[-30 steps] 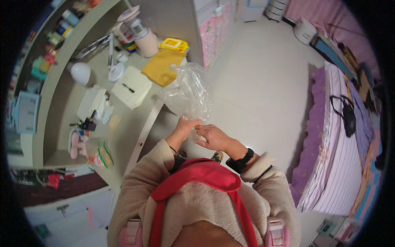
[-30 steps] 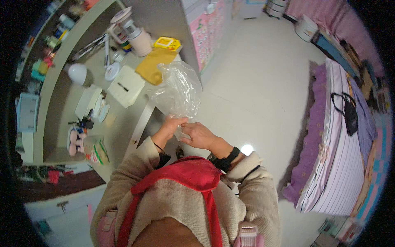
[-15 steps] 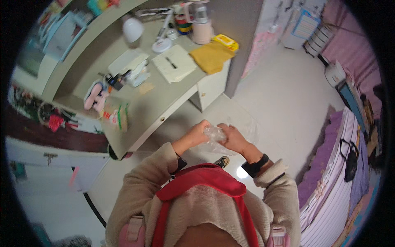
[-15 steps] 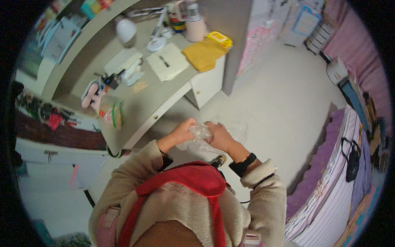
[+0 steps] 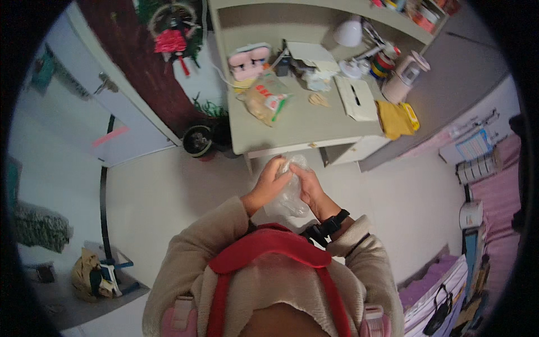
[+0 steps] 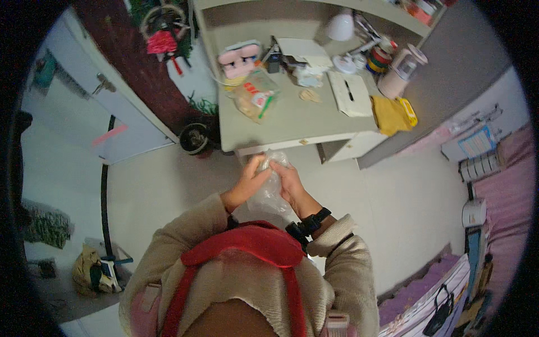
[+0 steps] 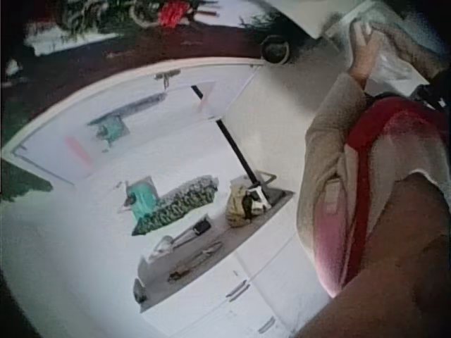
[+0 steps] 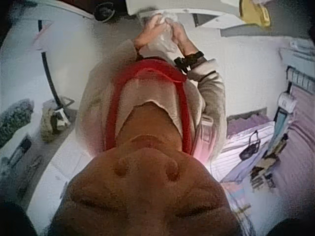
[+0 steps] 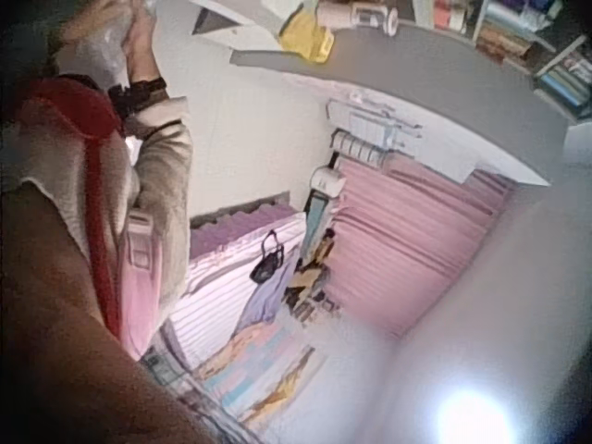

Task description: The person tidies a bedroom by placing a pillow on the bed, then moves to a desk to organize papers. They pick up a plastic bag, place it aside, then sort through several sheets of paper, folding some and stacking them. The person also plugs in a phone charger and picks up a yellow cloth before leaving the room.

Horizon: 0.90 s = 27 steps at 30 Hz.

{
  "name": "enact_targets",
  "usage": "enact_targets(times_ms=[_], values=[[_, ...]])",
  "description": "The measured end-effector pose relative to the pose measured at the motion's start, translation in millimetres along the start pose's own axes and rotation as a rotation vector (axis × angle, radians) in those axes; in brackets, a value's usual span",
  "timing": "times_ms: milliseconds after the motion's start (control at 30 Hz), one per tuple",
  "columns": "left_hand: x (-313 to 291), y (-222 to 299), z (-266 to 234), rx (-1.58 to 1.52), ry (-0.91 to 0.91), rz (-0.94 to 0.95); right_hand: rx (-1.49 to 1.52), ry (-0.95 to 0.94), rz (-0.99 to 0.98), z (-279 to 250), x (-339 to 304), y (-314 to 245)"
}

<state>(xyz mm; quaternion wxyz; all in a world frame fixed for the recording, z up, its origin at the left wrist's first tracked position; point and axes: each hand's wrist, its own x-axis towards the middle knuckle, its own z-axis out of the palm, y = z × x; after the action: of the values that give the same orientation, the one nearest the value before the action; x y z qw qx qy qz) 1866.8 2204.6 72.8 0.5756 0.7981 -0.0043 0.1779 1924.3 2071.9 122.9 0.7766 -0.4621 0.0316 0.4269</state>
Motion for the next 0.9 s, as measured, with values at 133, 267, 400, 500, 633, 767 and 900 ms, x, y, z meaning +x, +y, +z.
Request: enact_targets(times_ms=[133, 267, 400, 500, 633, 767, 900], values=[[-22, -9, -86, -0.174, 0.091, -0.027, -0.052, -0.18, -0.006, 41, 34, 17], [-38, -5, -112, -0.89, 0.062, -0.47, 0.107, -0.195, 0.12, 68, 77, 21], [-31, -27, -120, -1.321, -0.251, -0.614, -0.335, -0.133, -0.291, 78, 114, 21], [-24, -58, -135, -1.511, -0.33, -0.645, -1.107, -0.466, -0.85, 69, 131, 18], [-21, -94, -146, -1.296, -0.108, -0.698, -1.462, -0.952, -0.911, 71, 158, 40], [-25, -115, -150, -1.394, 0.069, -0.736, -1.335, -1.055, -0.72, 81, 180, 66], [-24, -138, -173, -1.392, 0.178, -0.779, -1.2, -1.098, -0.455, 86, 205, 60]])
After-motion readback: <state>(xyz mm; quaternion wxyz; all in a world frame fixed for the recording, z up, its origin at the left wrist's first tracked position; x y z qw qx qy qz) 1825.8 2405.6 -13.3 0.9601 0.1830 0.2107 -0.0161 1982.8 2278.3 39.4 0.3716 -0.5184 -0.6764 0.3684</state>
